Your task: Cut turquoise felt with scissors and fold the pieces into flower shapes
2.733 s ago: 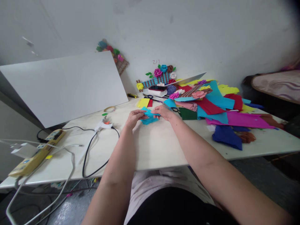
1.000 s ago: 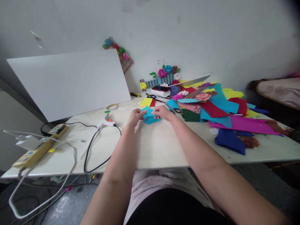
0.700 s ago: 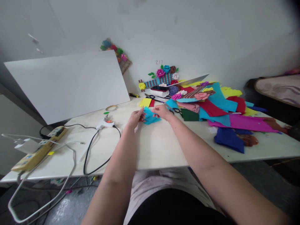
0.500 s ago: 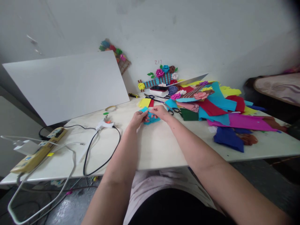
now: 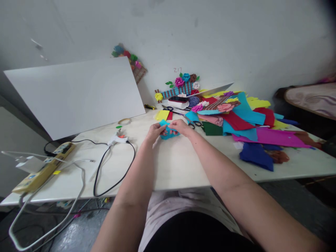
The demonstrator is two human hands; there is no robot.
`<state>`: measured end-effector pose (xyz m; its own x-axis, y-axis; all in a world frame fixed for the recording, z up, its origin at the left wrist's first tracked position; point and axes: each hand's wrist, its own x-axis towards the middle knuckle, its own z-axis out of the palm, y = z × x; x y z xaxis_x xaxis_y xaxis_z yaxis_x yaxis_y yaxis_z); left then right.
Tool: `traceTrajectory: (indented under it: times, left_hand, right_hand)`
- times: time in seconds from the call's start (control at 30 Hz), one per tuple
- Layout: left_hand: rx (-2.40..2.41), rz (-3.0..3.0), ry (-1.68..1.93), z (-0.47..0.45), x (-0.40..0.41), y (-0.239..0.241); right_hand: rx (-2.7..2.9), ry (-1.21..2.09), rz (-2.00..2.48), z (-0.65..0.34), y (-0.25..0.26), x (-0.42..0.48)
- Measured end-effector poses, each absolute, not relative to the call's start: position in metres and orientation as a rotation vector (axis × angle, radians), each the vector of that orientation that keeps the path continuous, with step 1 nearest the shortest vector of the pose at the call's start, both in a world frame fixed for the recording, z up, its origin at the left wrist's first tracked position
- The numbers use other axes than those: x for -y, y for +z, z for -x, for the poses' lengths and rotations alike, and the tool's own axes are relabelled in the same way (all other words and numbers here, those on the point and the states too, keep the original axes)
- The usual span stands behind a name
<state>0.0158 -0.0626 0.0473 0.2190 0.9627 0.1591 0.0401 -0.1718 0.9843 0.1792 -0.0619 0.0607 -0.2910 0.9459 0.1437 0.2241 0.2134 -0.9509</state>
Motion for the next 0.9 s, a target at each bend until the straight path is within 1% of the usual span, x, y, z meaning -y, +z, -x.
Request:
traceTrajectory:
  times: [0.27,0.47,0.73,0.9]
  left_hand:
    - [-0.889,-1.420,1.197,-0.0178,0.0629,0.0451]
    - [-0.931,-1.386,1.273,-0.0199,0.0623,0.0448]
    - [-0.998,-1.391,1.330,-0.0189,0.0581,0.0420]
    - [-0.975,-1.321,1.329,-0.0183,0.0607,0.0419]
  right_hand:
    - [1.701,1.048,1.047,-0.1783,0.0608,0.0598]
    - [1.702,1.041,1.037,-0.1726,0.0605,0.0627]
    - [1.676,1.196,1.054,-0.1738,0.0562,0.0604]
    - [1.645,1.209,1.071,-0.1726,0.0579,0.0628]
